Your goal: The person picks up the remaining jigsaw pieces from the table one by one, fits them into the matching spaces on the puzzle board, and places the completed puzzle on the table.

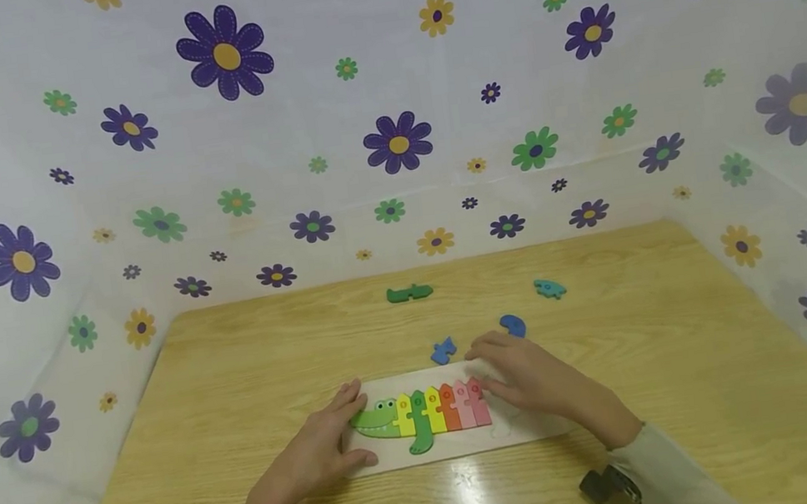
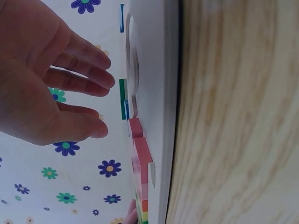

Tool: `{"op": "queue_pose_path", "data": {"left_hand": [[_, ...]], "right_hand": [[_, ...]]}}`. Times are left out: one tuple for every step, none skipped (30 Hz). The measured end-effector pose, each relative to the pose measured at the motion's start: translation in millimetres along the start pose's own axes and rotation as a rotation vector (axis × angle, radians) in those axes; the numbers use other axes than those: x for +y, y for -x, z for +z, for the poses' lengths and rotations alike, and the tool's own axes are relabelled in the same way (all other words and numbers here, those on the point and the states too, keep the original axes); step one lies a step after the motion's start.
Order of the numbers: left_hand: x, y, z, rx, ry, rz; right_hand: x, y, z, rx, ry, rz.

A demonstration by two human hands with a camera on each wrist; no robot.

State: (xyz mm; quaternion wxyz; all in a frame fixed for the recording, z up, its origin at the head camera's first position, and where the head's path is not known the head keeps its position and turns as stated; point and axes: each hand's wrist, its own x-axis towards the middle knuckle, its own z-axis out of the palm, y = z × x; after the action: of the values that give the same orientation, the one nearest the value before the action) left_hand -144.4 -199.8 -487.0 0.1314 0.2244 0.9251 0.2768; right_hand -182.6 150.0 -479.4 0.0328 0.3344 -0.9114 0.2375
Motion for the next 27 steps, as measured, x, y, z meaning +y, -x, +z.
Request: {"op": "queue_pose_path", "data": {"left_hand": [[0.0, 0.1, 0.1, 0.0, 0.001, 0.001], [0.1, 0.3, 0.2, 0.0, 0.003, 0.002], [0.2, 0.3, 0.3, 0.0, 0.003, 0.002], [0.1, 0.3, 0.6, 0.001, 0.002, 0.002], [0.3, 0.3, 0.7, 0.001, 0.001, 0.002], [0.2, 0.4, 0.9, 0.001, 0.001, 0.002], [0.2, 0.4, 1.0, 0.001, 0.0, 0.002], [0.2, 0.4, 1.1, 0.002, -0.001, 0.002], [0.2, 0.4, 1.1, 0.003, -0.004, 0.003], [0.1, 0.4, 1.1, 0.003, -0.005, 0.004], [0.0, 0.3, 1.1, 0.003, -0.005, 0.004], [0.0, 0.2, 1.0, 0.003, -0.006, 0.004], [0.0, 0.1, 0.9, 0.004, -0.007, 0.003], [0.1, 0.3, 0.7, 0.004, -0.007, 0.002], [0.1, 0.2, 0.6, 0.004, -0.006, 0.001], [0.3, 0.2, 0.4, 0.003, -0.005, -0.001], [0.5, 0.2, 0.2, 0.003, -0.005, -0.002], [0.8, 0.3, 0.0, 0.002, -0.005, -0.003], [1.1, 0.4, -0.2, 0.001, -0.005, -0.004], [1.4, 0.4, -0.3, 0.001, -0.004, -0.003], [1.7, 0.3, -0.4, 0.0, -0.004, -0.004], [2.0, 0.4, -0.4, -0.002, -0.002, -0.005], [2.2, 0.5, -0.5, -0.002, -0.001, -0.005], [2.5, 0.6, -0.6, -0.003, 0.003, -0.006], [2.6, 0.6, -0.6, -0.003, 0.005, -0.007], [2.7, 0.6, -0.6, -0.003, 0.008, -0.007], [2.8, 0.6, -0.7, -0.004, 0.01, -0.009]], "right_hand": [[0, -0.3, 0, 0.006, 0.0, 0.0], [1, -0.4, 0, 0.011, -0.001, 0.0], [1, -0.6, -1, 0.012, -0.004, 0.004], [1, -1.0, -1, 0.013, -0.011, 0.008], [1, -1.4, -1, 0.014, -0.011, 0.01], [2, -1.8, -2, 0.018, -0.012, 0.012], [2, -2.4, -2, 0.022, -0.011, 0.013], [2, -3.0, -3, 0.024, -0.01, 0.016], [3, -3.7, -3, 0.028, -0.015, 0.02], [3, -4.3, -3, 0.031, -0.016, 0.024], [3, -4.9, -4, 0.034, -0.014, 0.028], [4, -5.3, -4, 0.038, -0.015, 0.03], [4, -5.8, -4, 0.04, -0.014, 0.033], [4, -6.2, -4, 0.039, -0.017, 0.039], [4, -6.6, -4, 0.039, -0.02, 0.044], [5, -7.1, -4, 0.039, -0.018, 0.046], [5, -7.6, -4, 0.04, -0.017, 0.047], [5, -8.1, -4, 0.042, -0.014, 0.047], [5, -8.9, -4, 0.042, -0.014, 0.047], [5, -9.5, -5, 0.043, -0.016, 0.049], [5, -10.2, -5, 0.045, -0.014, 0.048], [6, -10.9, -5, 0.047, -0.011, 0.049], [5, -11.6, -6, 0.048, -0.009, 0.051], [5, -12.4, -6, 0.05, -0.007, 0.05], [5, -13.1, -7, 0.054, -0.004, 0.048], [5, -14.1, -7, 0.057, -0.003, 0.046], [4, -14.9, -8, 0.061, 0.0, 0.044]]}}
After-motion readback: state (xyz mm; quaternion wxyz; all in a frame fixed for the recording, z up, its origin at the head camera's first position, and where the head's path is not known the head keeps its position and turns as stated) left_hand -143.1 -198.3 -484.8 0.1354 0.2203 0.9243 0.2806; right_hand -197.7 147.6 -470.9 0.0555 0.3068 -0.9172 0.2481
